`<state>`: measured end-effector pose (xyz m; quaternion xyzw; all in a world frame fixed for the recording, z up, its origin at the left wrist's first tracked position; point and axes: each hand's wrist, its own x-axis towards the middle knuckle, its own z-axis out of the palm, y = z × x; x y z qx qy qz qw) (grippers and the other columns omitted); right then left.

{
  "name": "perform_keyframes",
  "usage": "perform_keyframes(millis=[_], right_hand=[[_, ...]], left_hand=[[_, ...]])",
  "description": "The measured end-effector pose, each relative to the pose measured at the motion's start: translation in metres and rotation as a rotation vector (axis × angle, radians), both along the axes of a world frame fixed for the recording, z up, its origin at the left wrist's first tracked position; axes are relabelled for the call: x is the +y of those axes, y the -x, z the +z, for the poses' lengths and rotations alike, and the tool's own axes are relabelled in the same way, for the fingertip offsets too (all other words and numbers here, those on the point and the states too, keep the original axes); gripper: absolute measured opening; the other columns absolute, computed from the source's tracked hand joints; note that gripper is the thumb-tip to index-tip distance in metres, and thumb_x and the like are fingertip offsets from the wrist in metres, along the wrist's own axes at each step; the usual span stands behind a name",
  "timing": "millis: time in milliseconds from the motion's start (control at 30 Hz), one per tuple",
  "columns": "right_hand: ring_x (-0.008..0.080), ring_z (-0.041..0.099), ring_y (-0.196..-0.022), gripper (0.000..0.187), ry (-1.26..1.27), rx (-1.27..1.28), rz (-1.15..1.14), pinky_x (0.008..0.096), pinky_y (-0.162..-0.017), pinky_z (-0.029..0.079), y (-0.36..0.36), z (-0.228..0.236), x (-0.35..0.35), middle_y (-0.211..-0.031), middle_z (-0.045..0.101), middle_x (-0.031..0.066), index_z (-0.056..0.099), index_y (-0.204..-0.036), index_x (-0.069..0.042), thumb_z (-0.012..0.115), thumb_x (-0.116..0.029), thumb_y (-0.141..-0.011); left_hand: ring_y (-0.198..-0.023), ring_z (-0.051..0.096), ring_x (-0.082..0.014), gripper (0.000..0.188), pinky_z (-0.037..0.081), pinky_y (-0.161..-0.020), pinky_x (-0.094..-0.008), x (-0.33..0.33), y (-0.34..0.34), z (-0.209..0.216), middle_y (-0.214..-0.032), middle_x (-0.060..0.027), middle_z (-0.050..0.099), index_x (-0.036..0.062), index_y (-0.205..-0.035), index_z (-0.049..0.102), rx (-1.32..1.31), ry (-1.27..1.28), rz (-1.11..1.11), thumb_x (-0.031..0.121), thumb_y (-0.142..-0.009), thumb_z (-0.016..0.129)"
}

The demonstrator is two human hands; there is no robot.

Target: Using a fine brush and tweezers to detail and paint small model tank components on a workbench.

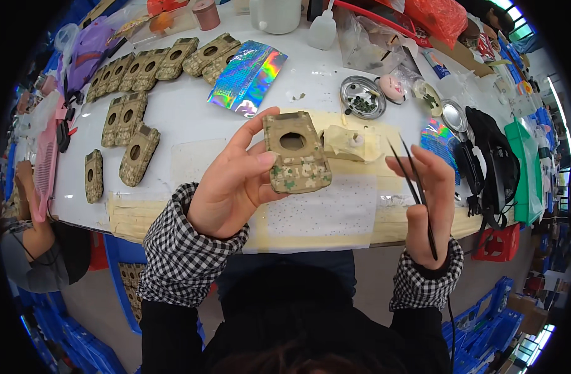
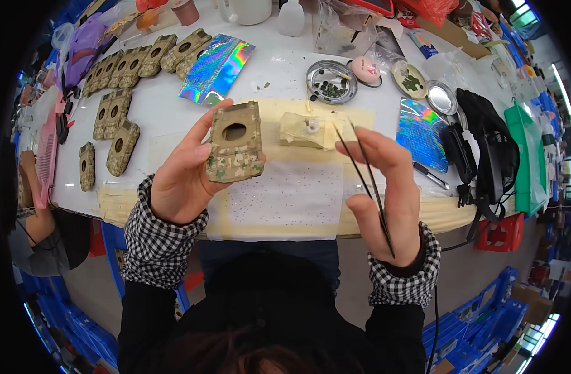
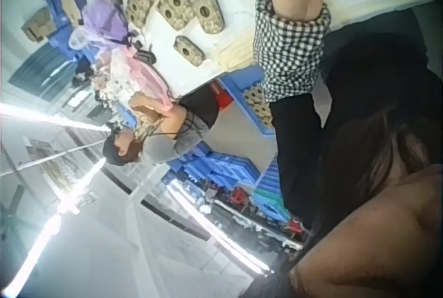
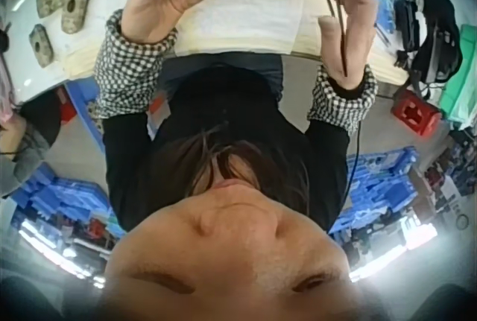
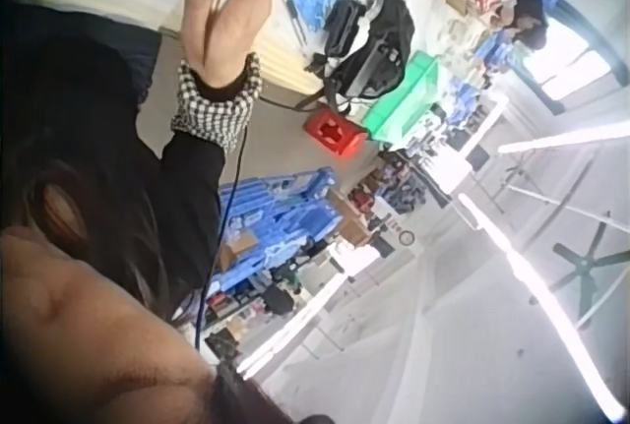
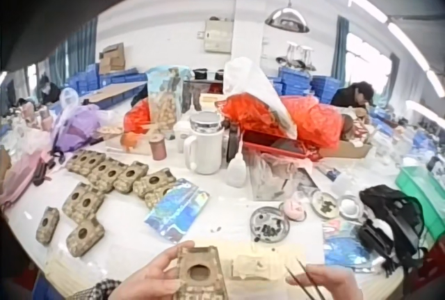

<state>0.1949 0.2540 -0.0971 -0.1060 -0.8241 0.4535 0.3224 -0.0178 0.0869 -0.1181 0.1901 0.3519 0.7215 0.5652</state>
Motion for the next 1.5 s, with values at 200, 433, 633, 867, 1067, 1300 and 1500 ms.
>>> perform_keyframes(millis=[200, 433, 633, 867, 1067, 1300, 1500], right_hand=[[0.0204, 0.067, -0.089, 0.022, 0.067, -0.215, 0.267, 0.0291, -0.079, 0.052, -0.01, -0.017, 0.013, -0.095, 0.069, 0.0122, 0.065, -0.102, 0.003, 0.071, -0.001, -0.082], [0.0161, 0.064, -0.077, 0.01, 0.309, -0.184, 0.13, 0.0266, -0.071, 0.051, -0.001, -0.041, -0.003, -0.087, 0.068, 0.0123, 0.065, -0.09, 0.004, 0.07, -0.003, -0.085], [0.0165, 0.065, -0.074, 0.01, 0.216, -0.215, 0.146, 0.0272, -0.069, 0.052, 0.002, -0.041, -0.007, -0.083, 0.067, 0.0109, 0.065, -0.089, 0.003, 0.07, -0.004, -0.085], [0.0191, 0.065, -0.072, 0.01, 0.16, -0.189, 0.183, 0.0277, -0.065, 0.052, 0.002, -0.047, -0.006, -0.08, 0.066, 0.0108, 0.065, -0.088, 0.003, 0.071, -0.004, -0.084], [0.0189, 0.064, -0.071, 0.01, 0.155, -0.23, 0.205, 0.0272, -0.064, 0.051, 0.004, -0.044, -0.006, -0.08, 0.066, 0.0105, 0.065, -0.087, 0.002, 0.071, -0.004, -0.083], [0.0184, 0.063, -0.07, 0.01, 0.165, -0.25, 0.198, 0.027, -0.063, 0.05, 0.004, -0.044, -0.006, -0.08, 0.066, 0.0101, 0.065, -0.087, 0.002, 0.071, -0.005, -0.084], [0.0184, 0.063, -0.07, 0.01, 0.182, -0.26, 0.209, 0.0269, -0.063, 0.05, 0.004, -0.042, -0.006, -0.079, 0.066, 0.01, 0.065, -0.087, 0.002, 0.071, -0.005, -0.084]], left_hand=[[-0.126, 0.047, -0.0436, 0.069, 0.045, -0.103, -0.0471, 0.001, 0.0, 0.0, -0.147, -0.0222, 0.032, 0.002, -0.15, 0.012, 0.024, 0.007, 0.009, 0.015, -0.093, 0.049], [-0.127, 0.046, -0.043, 0.069, 0.044, -0.104, -0.0477, 0.002, 0.0, -0.001, -0.147, -0.0222, 0.032, 0.0017, -0.15, 0.011, 0.031, 0.022, 0.006, 0.014, -0.093, 0.048], [-0.128, 0.046, -0.0415, 0.07, 0.043, -0.106, -0.0488, 0.002, -0.001, -0.001, -0.147, -0.0219, 0.032, 0.0007, -0.149, 0.011, 0.027, 0.021, 0.028, 0.013, -0.092, 0.048], [-0.129, 0.045, -0.0404, 0.069, 0.042, -0.107, -0.0498, 0.003, -0.002, 0.0, -0.147, -0.022, 0.031, -0.0006, -0.149, 0.01, 0.032, 0.022, 0.028, 0.012, -0.091, 0.046], [-0.128, 0.045, -0.041, 0.069, 0.042, -0.106, -0.0504, 0.002, -0.002, 0.002, -0.147, -0.0224, 0.031, -0.0009, -0.149, 0.01, 0.041, 0.031, 0.027, 0.012, -0.091, 0.046], [-0.128, 0.046, -0.0414, 0.07, 0.043, -0.106, -0.0499, 0.003, -0.002, 0.002, -0.147, -0.0228, 0.031, -0.0005, -0.149, 0.01, 0.047, 0.028, 0.021, 0.013, -0.091, 0.046], [-0.128, 0.045, -0.0415, 0.07, 0.042, -0.106, -0.0505, 0.003, -0.002, 0.001, -0.147, -0.0228, 0.031, -0.0003, -0.149, 0.01, 0.045, 0.021, 0.03, 0.014, -0.091, 0.047]])
